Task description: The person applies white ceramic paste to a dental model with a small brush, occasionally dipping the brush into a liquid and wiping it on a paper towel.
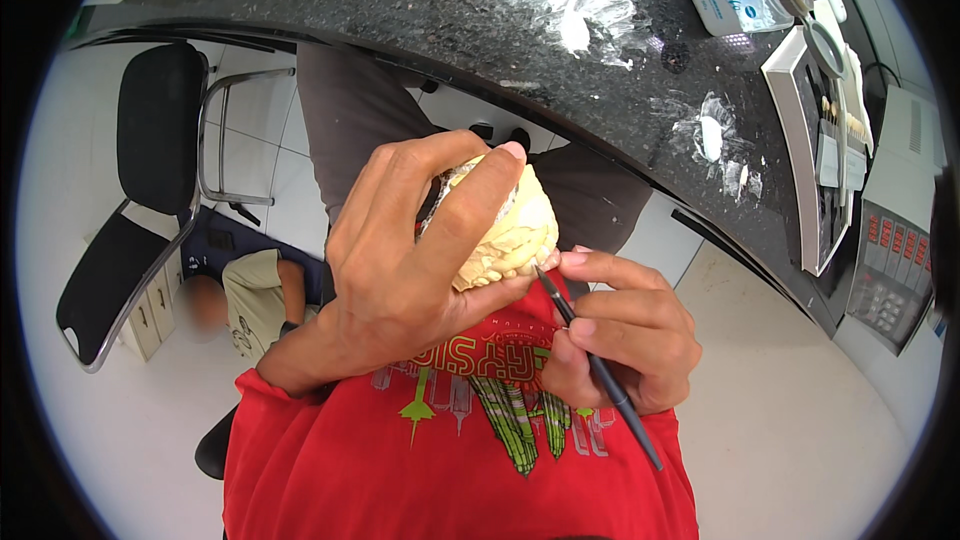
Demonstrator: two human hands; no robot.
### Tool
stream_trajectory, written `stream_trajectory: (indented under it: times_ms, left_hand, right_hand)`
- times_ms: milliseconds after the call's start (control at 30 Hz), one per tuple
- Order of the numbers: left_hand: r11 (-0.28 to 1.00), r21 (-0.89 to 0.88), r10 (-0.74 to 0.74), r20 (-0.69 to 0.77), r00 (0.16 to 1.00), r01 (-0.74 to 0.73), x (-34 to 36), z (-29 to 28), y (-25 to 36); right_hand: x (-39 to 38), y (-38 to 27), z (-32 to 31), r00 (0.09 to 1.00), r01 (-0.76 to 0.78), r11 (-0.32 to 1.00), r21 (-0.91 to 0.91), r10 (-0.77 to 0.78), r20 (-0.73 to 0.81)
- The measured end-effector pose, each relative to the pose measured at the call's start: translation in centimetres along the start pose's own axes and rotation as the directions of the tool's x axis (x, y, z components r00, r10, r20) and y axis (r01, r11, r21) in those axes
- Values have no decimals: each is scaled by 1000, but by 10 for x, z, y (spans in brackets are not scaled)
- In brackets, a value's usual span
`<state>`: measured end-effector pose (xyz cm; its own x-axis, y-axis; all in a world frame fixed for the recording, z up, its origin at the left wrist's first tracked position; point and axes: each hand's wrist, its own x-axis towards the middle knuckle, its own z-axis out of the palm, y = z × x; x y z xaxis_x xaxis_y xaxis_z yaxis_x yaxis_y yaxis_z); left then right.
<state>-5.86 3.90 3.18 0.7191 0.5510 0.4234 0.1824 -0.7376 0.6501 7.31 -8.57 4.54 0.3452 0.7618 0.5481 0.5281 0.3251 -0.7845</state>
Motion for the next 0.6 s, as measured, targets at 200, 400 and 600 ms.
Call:
stream_trajectory:
  times_ms: [200,400,600]
  left_hand:
    - [1000,-9,3,23,1000,-3,1,-3,-3]
    - [748,-492,-423,164,891,446,-9,3,-1]
    - [585,-618,-431,312,847,525,-11,14,-2]
  right_hand:
    - [-3,0,-1,1000,-4,1000,16,4,-15]
    - [-3,7,-45,978,135,991,21,-130,-162]
    - [47,9,-138,972,-67,622,-780,-137,-193]
